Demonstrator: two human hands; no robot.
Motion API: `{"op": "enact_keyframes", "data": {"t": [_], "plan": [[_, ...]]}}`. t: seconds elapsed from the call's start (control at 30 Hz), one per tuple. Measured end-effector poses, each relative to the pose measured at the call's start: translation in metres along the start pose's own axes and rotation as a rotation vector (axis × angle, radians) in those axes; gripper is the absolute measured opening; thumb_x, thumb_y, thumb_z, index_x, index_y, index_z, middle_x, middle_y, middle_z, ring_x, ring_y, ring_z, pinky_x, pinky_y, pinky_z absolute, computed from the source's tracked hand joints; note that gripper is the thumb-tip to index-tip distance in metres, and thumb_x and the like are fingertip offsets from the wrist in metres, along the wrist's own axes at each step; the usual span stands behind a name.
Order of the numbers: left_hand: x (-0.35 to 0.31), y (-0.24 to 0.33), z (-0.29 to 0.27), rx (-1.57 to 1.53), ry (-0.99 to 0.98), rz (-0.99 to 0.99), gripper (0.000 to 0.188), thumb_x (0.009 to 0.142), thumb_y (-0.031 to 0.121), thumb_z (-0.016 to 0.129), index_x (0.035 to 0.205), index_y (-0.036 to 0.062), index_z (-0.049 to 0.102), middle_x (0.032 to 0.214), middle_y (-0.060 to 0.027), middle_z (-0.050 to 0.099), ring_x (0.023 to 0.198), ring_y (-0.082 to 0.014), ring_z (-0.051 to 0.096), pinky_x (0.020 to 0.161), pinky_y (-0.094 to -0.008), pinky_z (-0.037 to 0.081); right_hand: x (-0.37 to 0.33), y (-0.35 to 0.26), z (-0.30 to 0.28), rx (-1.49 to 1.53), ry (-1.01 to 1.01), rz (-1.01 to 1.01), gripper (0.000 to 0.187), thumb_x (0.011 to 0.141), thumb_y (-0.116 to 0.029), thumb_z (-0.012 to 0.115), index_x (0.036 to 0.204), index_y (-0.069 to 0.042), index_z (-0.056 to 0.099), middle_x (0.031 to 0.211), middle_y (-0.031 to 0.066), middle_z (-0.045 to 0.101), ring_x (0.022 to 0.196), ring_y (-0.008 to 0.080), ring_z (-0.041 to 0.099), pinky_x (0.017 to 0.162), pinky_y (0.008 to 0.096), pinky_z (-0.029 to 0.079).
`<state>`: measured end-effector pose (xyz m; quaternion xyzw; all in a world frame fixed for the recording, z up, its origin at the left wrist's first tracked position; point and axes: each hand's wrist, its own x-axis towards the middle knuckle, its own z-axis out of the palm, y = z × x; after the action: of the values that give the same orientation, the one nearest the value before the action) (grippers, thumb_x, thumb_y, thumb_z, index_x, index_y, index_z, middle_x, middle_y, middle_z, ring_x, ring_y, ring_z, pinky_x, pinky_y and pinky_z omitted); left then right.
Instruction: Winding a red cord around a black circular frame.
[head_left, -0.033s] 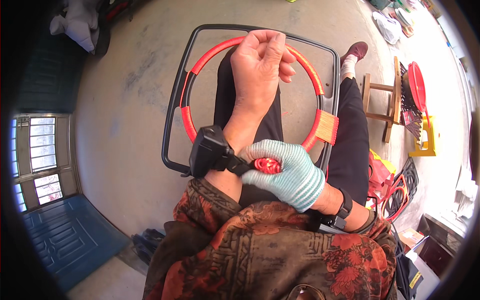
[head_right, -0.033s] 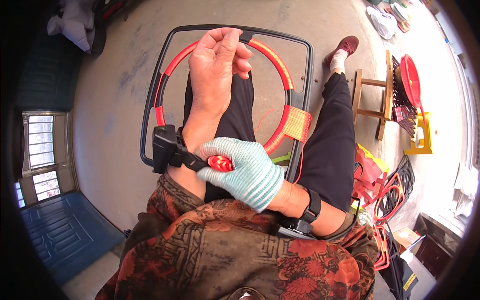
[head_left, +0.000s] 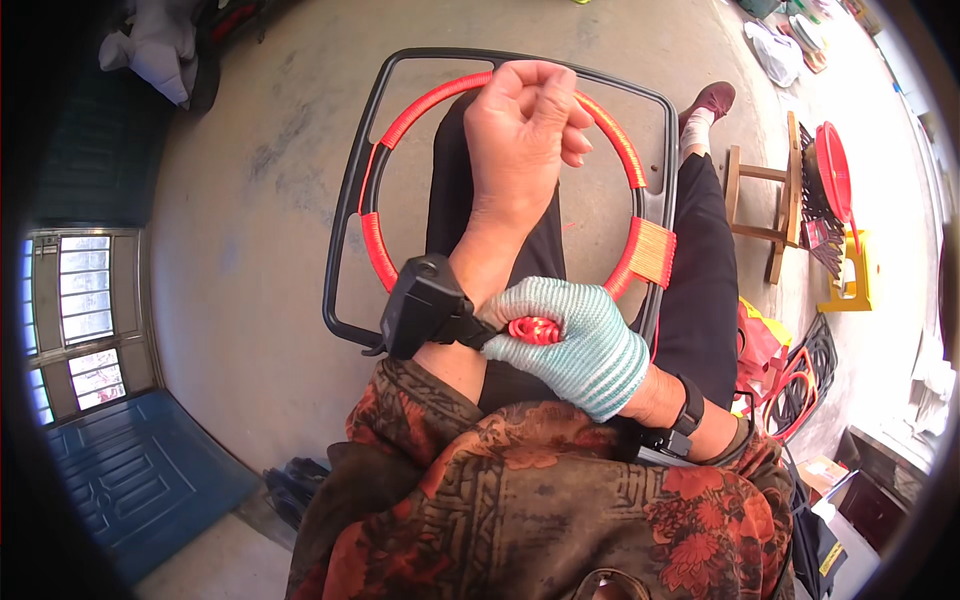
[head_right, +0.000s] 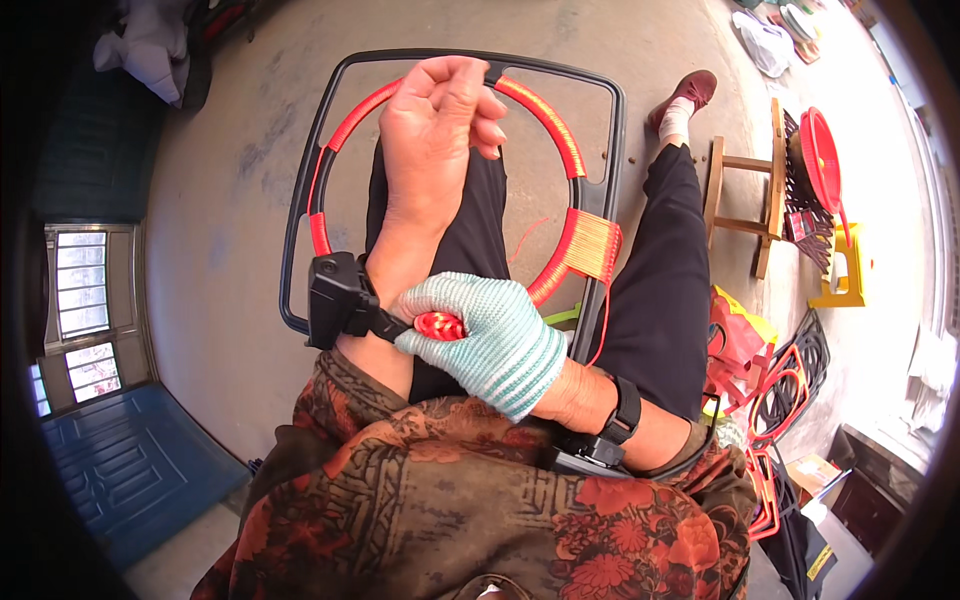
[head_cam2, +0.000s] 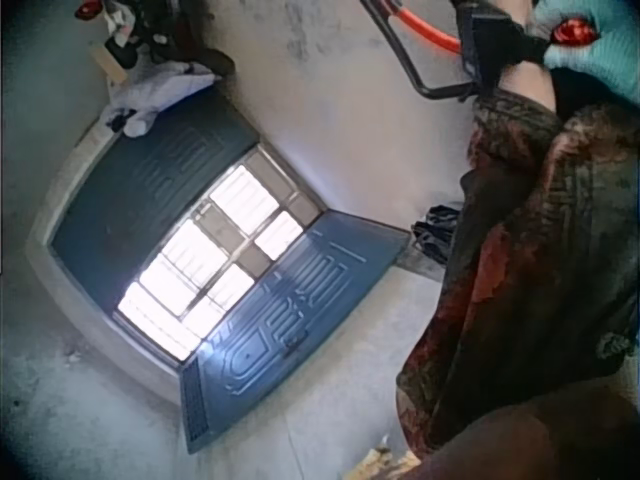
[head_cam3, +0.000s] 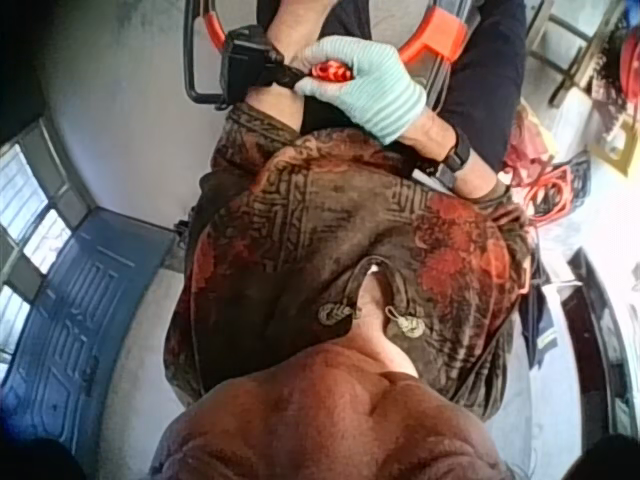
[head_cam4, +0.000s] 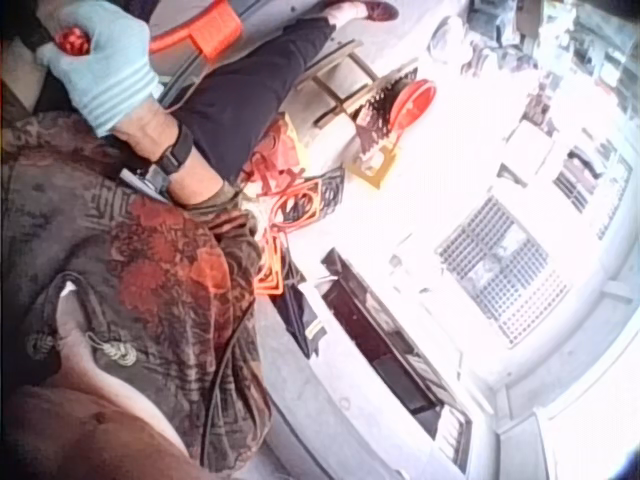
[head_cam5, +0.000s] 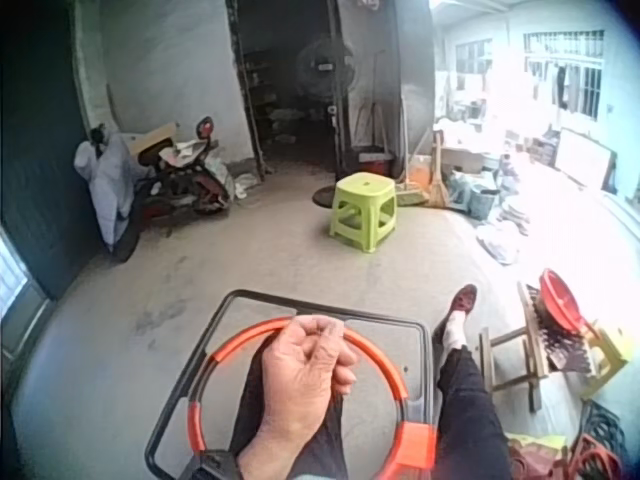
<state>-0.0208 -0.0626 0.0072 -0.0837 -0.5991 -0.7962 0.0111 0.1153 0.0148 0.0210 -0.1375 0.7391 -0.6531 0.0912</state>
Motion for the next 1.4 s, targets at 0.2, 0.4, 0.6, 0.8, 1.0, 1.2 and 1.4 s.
{"op": "enact_keyframes", "data": {"t": [0.2,0.4,0.6,0.8,1.0,1.2,1.4], "plan": [[-0.006,-0.012,0.004,0.368,-0.058,0.146,0.014,0.090,0.015,0.068,0.093,0.0040,0.060,0.069,-0.0038,0.064,0.056,-0.0078,0.059,0.049,-0.0205,0.047,0.008,-0.001,-0.006,-0.023,0.049,-0.065,0.022,0.075,-0.007,0.074,0.096,-0.006,0.069,0.085,0.0127,0.069,0.075,0.0268,0.068,0.068,0.0324,0.053],[-0.013,-0.012,0.002,0.788,-0.271,0.344,0.015,0.086,0.013,0.071,0.090,0.0033,0.060,0.070,-0.0061,0.065,0.061,-0.0103,0.063,0.057,-0.0237,0.050,0.006,-0.004,-0.003,-0.281,-0.084,-0.297,0.030,0.072,-0.004,0.065,0.100,-0.011,0.064,0.084,0.0090,0.062,0.075,0.0328,0.064,0.062,0.0392,0.051],[-0.006,-0.003,0.006,0.069,-0.127,-0.156,0.020,0.093,0.023,0.064,0.098,0.0038,0.060,0.075,-0.0036,0.065,0.058,-0.0086,0.059,0.051,-0.0202,0.046,-0.004,0.009,-0.003,-0.135,-0.122,-0.242,0.027,0.075,-0.013,0.071,0.100,-0.011,0.063,0.085,0.0084,0.063,0.077,0.0308,0.064,0.064,0.0386,0.052],[-0.002,0.000,0.002,-0.441,-0.072,-0.329,0.029,0.096,0.029,0.059,0.108,0.0028,0.057,0.083,-0.0020,0.061,0.066,-0.0058,0.052,0.051,-0.0173,0.042,0.002,0.005,-0.015,-0.281,-0.114,-0.079,0.023,0.079,-0.019,0.071,0.098,-0.012,0.060,0.088,0.0081,0.065,0.082,0.0310,0.065,0.068,0.0384,0.052],[0.012,0.008,-0.014,-0.975,-0.069,-0.532,0.027,0.097,0.022,0.057,0.109,-0.0016,0.054,0.080,-0.0020,0.053,0.064,-0.0081,0.049,0.047,-0.0186,0.044,-0.002,0.015,-0.016,-0.234,-0.181,-0.095,0.024,0.080,-0.015,0.068,0.103,-0.013,0.060,0.090,0.0075,0.063,0.082,0.0314,0.065,0.068,0.0387,0.053],[0.014,0.018,-0.022,-1.388,0.000,-0.807,0.028,0.098,0.019,0.056,0.111,-0.0056,0.051,0.079,-0.0053,0.054,0.064,-0.0123,0.053,0.048,-0.0220,0.050,0.003,0.010,-0.018,-0.289,-0.217,-0.189,0.025,0.082,-0.014,0.067,0.106,-0.012,0.060,0.094,0.0065,0.063,0.081,0.0303,0.064,0.067,0.0365,0.053],[0.014,0.026,-0.019,-1.553,0.055,-0.841,0.027,0.098,0.017,0.054,0.110,-0.0068,0.051,0.077,-0.0077,0.054,0.061,-0.0146,0.055,0.047,-0.0234,0.050,0.002,0.017,-0.011,-0.228,-0.138,-0.192,0.025,0.083,-0.017,0.068,0.106,-0.012,0.058,0.092,0.0069,0.064,0.079,0.0304,0.065,0.066,0.0364,0.053]]}}
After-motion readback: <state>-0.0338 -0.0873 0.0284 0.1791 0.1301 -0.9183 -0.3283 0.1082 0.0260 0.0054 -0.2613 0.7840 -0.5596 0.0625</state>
